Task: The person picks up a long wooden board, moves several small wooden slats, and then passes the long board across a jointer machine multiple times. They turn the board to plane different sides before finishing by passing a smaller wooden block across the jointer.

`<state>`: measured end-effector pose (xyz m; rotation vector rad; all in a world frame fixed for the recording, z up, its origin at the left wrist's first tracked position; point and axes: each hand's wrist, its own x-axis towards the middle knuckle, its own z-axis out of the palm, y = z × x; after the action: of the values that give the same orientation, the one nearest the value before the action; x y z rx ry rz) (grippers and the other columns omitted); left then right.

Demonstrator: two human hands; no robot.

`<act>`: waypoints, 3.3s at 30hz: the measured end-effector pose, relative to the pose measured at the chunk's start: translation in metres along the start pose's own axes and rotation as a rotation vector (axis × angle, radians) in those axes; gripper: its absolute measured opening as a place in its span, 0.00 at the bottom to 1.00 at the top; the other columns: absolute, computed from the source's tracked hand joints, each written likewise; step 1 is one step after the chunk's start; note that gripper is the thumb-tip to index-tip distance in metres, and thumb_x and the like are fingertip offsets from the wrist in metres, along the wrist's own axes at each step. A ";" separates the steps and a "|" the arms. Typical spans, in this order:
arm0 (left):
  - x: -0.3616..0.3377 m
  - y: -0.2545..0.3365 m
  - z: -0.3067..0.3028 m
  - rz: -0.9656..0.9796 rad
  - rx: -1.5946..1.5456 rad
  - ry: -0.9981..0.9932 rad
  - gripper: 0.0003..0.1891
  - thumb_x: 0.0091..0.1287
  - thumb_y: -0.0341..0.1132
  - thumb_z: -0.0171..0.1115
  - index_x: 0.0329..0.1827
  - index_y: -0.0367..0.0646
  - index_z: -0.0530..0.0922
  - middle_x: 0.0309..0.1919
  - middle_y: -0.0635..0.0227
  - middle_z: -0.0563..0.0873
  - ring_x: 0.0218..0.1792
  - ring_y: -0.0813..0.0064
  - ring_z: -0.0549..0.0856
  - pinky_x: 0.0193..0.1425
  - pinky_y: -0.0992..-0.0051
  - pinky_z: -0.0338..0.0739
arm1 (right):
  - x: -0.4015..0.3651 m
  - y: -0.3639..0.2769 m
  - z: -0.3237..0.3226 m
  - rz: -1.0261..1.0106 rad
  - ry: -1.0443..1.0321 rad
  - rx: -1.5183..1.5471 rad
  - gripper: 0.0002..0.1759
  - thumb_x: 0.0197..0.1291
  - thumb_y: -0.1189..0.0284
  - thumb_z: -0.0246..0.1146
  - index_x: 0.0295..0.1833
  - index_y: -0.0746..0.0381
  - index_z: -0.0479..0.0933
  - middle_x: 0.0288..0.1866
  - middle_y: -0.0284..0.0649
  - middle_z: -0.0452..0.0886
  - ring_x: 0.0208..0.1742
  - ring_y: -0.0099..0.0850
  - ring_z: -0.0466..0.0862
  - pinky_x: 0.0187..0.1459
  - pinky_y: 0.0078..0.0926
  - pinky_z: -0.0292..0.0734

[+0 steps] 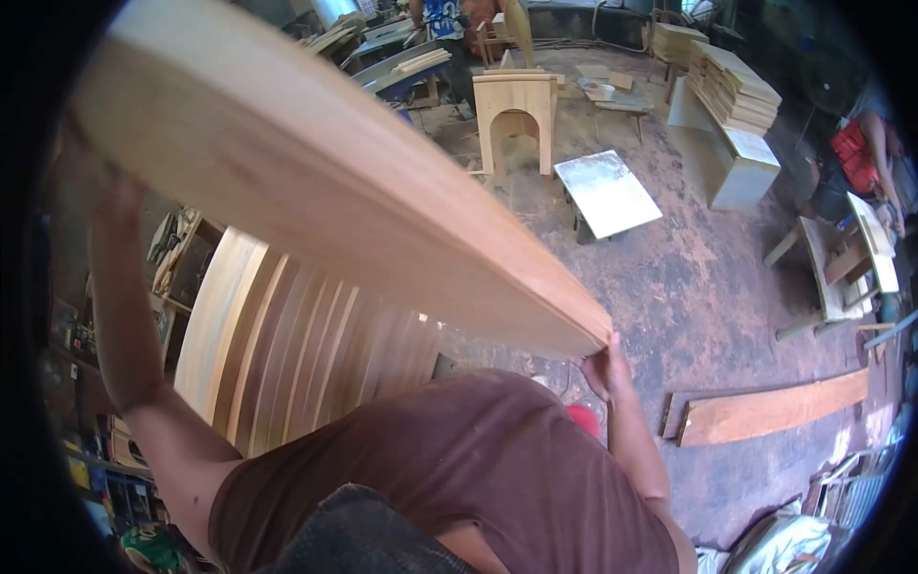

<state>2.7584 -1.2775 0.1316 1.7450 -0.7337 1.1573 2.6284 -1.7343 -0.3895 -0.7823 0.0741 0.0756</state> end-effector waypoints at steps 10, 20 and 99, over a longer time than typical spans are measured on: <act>0.033 -0.141 0.268 -0.587 -1.009 -0.632 0.50 0.65 0.77 0.39 0.80 0.48 0.57 0.76 0.57 0.66 0.75 0.56 0.68 0.77 0.48 0.63 | 0.108 -0.084 -0.115 -0.075 0.267 0.108 0.41 0.68 0.40 0.56 0.76 0.55 0.61 0.74 0.40 0.68 0.72 0.36 0.70 0.67 0.42 0.72; -0.024 -0.368 0.416 -1.002 -0.854 -0.001 0.54 0.64 0.81 0.30 0.81 0.45 0.52 0.78 0.54 0.60 0.77 0.53 0.62 0.78 0.47 0.58 | 0.339 -0.222 -0.214 -0.027 0.297 -0.117 0.45 0.69 0.44 0.58 0.78 0.63 0.53 0.76 0.48 0.62 0.77 0.40 0.62 0.76 0.46 0.58; -0.035 -1.444 -0.025 -1.258 0.760 0.385 0.50 0.64 0.42 0.70 0.81 0.34 0.47 0.78 0.37 0.52 0.80 0.44 0.50 0.82 0.58 0.47 | 1.321 0.312 0.473 0.226 -0.733 -1.385 0.52 0.53 0.68 0.77 0.78 0.61 0.53 0.71 0.54 0.67 0.67 0.44 0.77 0.60 0.39 0.78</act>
<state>3.9373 -0.6366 -0.4029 1.9026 1.0773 0.7845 3.9312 -1.1265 -0.3988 -2.0720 -0.6593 0.6715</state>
